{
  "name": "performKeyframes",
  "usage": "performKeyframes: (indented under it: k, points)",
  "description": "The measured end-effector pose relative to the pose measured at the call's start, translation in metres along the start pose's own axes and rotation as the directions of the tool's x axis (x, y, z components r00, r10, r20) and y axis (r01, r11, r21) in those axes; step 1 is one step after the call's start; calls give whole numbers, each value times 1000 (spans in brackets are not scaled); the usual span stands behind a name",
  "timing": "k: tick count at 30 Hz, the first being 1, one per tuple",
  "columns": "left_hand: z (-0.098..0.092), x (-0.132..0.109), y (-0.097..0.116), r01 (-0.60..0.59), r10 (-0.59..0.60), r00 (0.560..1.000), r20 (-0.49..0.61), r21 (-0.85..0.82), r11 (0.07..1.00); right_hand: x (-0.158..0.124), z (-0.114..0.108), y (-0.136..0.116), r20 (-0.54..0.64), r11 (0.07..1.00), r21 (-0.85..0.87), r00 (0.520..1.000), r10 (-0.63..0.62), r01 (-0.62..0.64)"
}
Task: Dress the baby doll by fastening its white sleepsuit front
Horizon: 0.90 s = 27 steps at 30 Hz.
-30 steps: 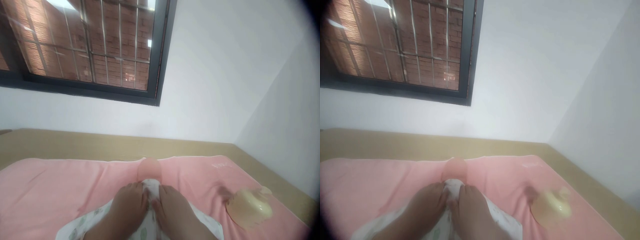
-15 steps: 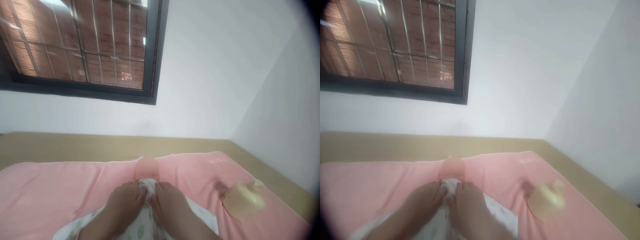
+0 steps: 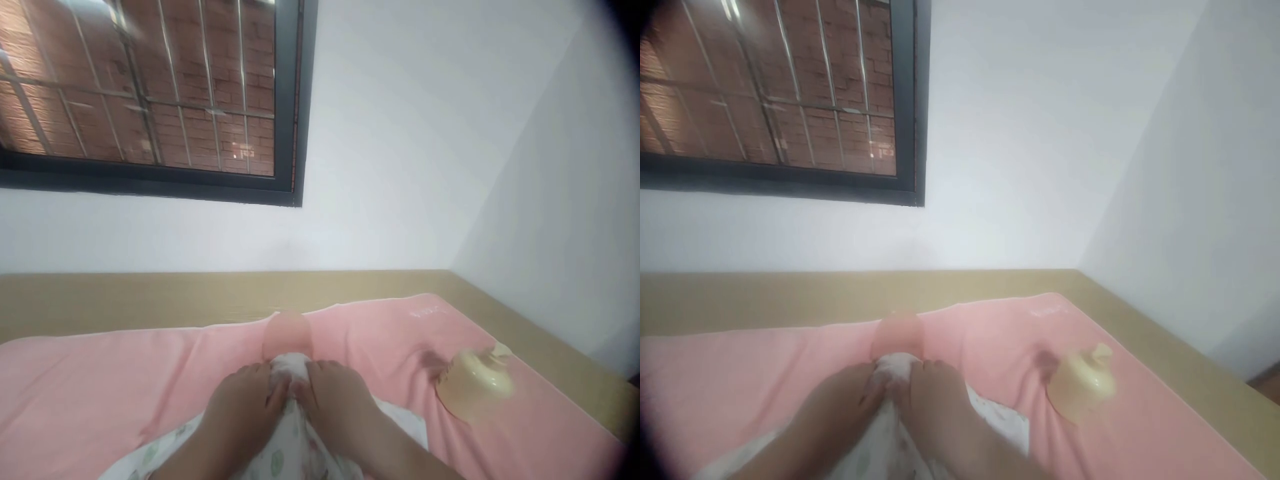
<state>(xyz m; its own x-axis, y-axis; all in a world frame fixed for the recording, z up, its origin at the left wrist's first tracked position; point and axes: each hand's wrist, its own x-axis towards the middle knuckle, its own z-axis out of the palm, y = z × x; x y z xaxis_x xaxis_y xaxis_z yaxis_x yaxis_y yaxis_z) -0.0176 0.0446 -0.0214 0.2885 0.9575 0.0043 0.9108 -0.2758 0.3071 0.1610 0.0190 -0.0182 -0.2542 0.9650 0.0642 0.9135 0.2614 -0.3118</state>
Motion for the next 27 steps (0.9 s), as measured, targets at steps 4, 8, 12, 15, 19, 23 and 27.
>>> performKeyframes:
  k: [4, 8, 12, 15, 19, 23, 27]
  points:
    - [-3, -1, 0, 5, -6, 999, 53, 31, 1000, -7, -3, -9, -63, 999, -42, 997, -35, 33]
    - [-16, -12, 14, -31, 32, 999, -6, 14, 999, 8, -2, 5, 44, 999, 33, 999, 10, -12]
    - [-20, -11, 17, -27, 27, 999, -20, -6, 1000, 8, -1, 9, 84, 997, 66, 996, 20, -25]
    - [-15, -2, 11, 24, -24, 999, 24, -18, 1000, -4, 0, -3, -32, 1000, 3, 999, -4, 4]
    - [-11, -2, 10, 7, -6, 999, 31, -19, 1000, -4, -2, -5, -52, 1000, 20, 999, -1, 3]
    - [-10, -11, 17, -52, 53, 998, -32, 39, 998, 9, -6, 9, 105, 989, 146, 994, 3, -19]
    - [-6, -7, 14, -49, 52, 997, -53, 64, 997, 2, -7, 2, 41, 995, 98, 999, -20, 16]
